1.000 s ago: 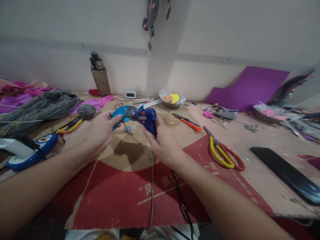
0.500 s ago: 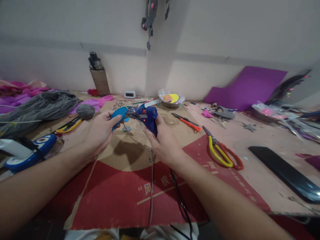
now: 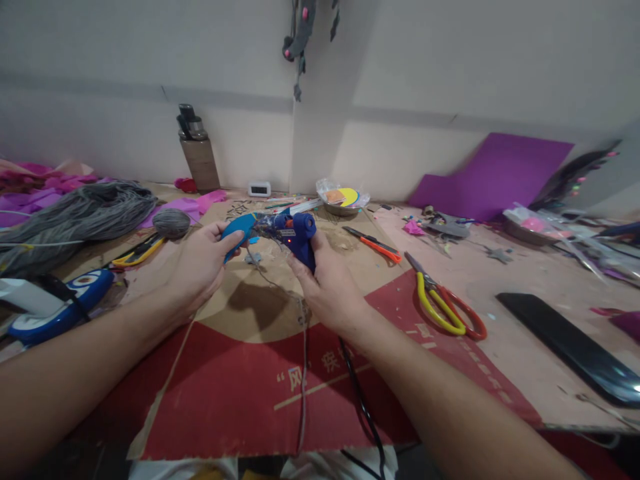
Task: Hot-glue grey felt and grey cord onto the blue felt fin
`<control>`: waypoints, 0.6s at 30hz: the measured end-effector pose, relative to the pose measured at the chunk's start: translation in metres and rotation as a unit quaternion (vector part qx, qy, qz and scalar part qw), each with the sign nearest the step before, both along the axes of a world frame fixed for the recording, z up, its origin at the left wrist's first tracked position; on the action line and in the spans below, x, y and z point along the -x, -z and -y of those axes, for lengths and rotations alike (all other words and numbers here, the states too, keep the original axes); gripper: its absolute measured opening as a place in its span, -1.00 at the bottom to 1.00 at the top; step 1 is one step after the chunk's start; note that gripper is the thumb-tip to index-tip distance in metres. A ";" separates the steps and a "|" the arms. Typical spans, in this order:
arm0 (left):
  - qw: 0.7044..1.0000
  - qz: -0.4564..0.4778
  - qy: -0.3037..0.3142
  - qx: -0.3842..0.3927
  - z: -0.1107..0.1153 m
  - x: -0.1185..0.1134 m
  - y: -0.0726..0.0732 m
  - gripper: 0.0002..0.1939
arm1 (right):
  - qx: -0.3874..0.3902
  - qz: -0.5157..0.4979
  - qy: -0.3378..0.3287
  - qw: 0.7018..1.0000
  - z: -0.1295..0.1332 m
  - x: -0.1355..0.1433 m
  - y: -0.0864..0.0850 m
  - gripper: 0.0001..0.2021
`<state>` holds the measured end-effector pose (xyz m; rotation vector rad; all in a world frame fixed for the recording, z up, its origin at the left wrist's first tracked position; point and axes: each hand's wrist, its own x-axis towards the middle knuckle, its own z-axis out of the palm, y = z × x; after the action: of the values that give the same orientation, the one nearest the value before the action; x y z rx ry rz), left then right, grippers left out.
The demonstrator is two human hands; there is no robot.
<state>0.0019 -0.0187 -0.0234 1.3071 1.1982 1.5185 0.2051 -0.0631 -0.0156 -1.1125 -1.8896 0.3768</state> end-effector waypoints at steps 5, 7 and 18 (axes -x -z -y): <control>1.000 0.011 0.008 0.000 0.000 0.000 0.001 -0.91 | -0.004 0.006 0.020 1.000 0.001 0.000 -0.002 -0.58; 1.000 0.015 0.014 0.000 0.000 -0.001 0.002 -0.91 | -0.008 0.001 0.019 1.000 0.002 0.000 -0.004 -0.57; 1.000 0.023 0.014 0.011 0.001 -0.002 0.002 -0.90 | -0.029 0.000 0.038 0.999 0.001 -0.003 -0.001 -0.55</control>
<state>0.0039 -0.0194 -0.0251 1.2641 1.1597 1.5037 0.2079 -0.0637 -0.0149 -1.1410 -1.8407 0.2791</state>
